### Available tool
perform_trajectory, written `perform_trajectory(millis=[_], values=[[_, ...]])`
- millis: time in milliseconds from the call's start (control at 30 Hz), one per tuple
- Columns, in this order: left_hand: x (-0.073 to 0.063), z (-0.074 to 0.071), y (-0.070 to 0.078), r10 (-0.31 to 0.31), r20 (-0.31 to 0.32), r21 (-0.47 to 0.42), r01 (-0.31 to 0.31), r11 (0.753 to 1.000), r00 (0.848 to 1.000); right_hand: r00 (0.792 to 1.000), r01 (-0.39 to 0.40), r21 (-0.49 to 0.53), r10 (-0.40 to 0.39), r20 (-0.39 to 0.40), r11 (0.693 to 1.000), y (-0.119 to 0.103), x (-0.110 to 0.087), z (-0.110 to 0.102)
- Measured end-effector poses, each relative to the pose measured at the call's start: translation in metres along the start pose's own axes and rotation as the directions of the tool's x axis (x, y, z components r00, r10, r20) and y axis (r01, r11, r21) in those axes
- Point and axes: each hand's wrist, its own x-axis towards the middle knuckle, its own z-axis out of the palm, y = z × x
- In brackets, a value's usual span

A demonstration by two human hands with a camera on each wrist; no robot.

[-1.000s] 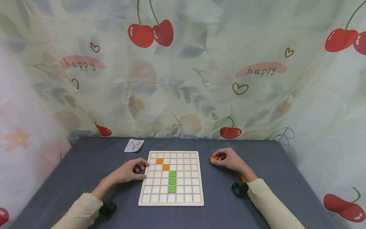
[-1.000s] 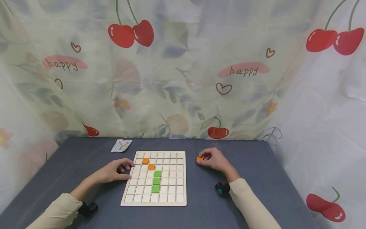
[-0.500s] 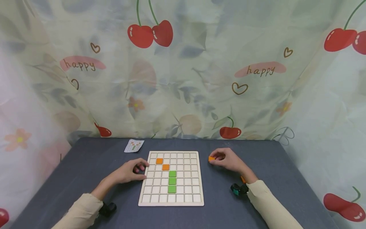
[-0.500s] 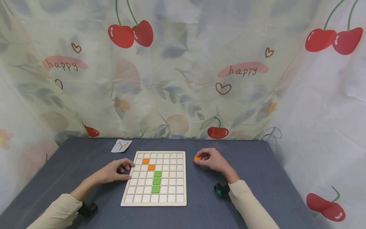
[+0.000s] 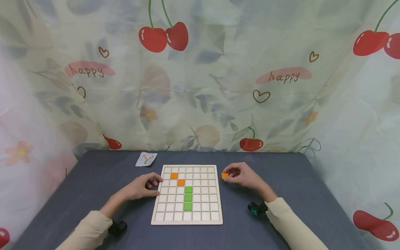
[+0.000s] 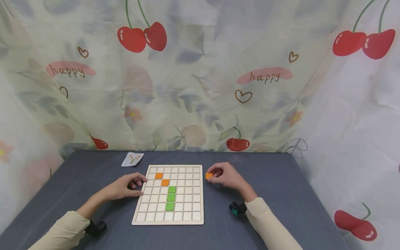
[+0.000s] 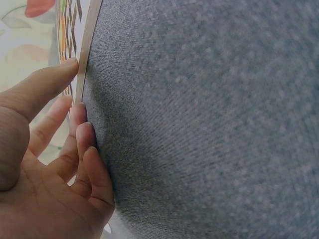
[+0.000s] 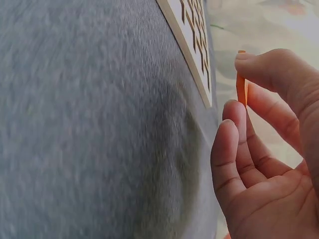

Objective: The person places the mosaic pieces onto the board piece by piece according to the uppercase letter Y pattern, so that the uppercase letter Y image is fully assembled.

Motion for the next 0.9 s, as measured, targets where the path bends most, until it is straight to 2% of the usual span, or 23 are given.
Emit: perform_trajectory(millis=[500,567,733,900], values=[[-0.001,0.000,0.001,-0.002,-0.002,-0.002,0.002,1.000,1.000,0.998,0.036,0.044,-0.038,0.048,0.998,-0.014,0.015,0.025],[0.000,0.000,0.002,-0.004,0.001,-0.002,0.004,1.000,1.000,0.997,0.045,0.051,-0.048,0.053,0.998,-0.024,0.016,0.028],[0.000,0.000,0.001,-0.008,0.003,-0.002,0.008,1.000,1.000,0.996,0.058,0.068,-0.063,0.065,0.996,-0.030,0.021,0.037],[0.000,0.000,0.000,-0.010,0.002,-0.006,0.010,1.000,1.000,0.996,0.055,0.075,-0.061,0.070,0.996,-0.025,0.028,0.044]])
